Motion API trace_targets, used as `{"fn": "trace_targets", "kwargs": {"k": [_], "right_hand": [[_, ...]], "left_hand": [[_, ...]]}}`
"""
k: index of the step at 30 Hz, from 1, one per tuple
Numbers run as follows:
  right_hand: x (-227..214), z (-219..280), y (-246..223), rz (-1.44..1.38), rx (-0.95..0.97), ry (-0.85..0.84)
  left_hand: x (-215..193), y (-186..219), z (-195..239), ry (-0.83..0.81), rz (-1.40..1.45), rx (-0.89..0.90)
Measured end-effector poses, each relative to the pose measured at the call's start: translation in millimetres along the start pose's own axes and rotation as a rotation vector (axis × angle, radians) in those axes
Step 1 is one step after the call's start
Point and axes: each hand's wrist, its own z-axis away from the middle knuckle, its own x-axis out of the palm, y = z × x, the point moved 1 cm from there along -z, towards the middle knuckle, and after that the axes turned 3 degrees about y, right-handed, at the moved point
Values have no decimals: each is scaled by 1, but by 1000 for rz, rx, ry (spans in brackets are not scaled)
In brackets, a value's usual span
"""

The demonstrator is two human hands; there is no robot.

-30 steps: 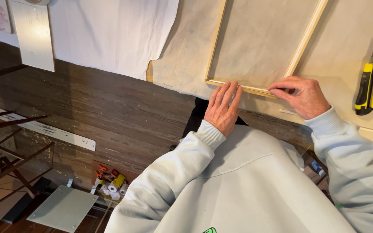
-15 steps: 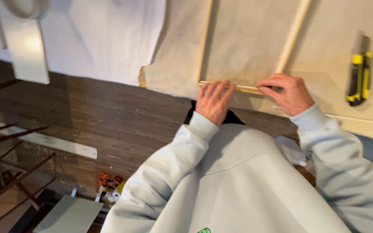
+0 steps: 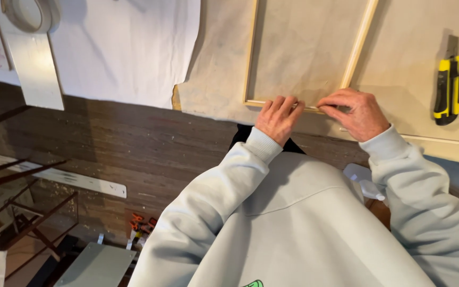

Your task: Assembling a wooden frame for a piece of art, including fitting backing materials and trimming components with a utility knife.

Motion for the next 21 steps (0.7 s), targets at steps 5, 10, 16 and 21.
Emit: {"fn": "trace_targets", "kwargs": {"k": [5, 10, 16, 21], "right_hand": [[1, 0, 2, 13, 24, -14], [1, -1, -2, 24, 44, -23], [2, 0, 1, 29, 27, 3], [-1, 1, 6, 25, -41, -10]], "left_hand": [[0, -1, 1, 3, 35, -8], [-4, -7, 0, -13, 78, -10], [-12, -17, -11, -7, 119, 82], [-14, -23, -18, -51, 120, 185]]}}
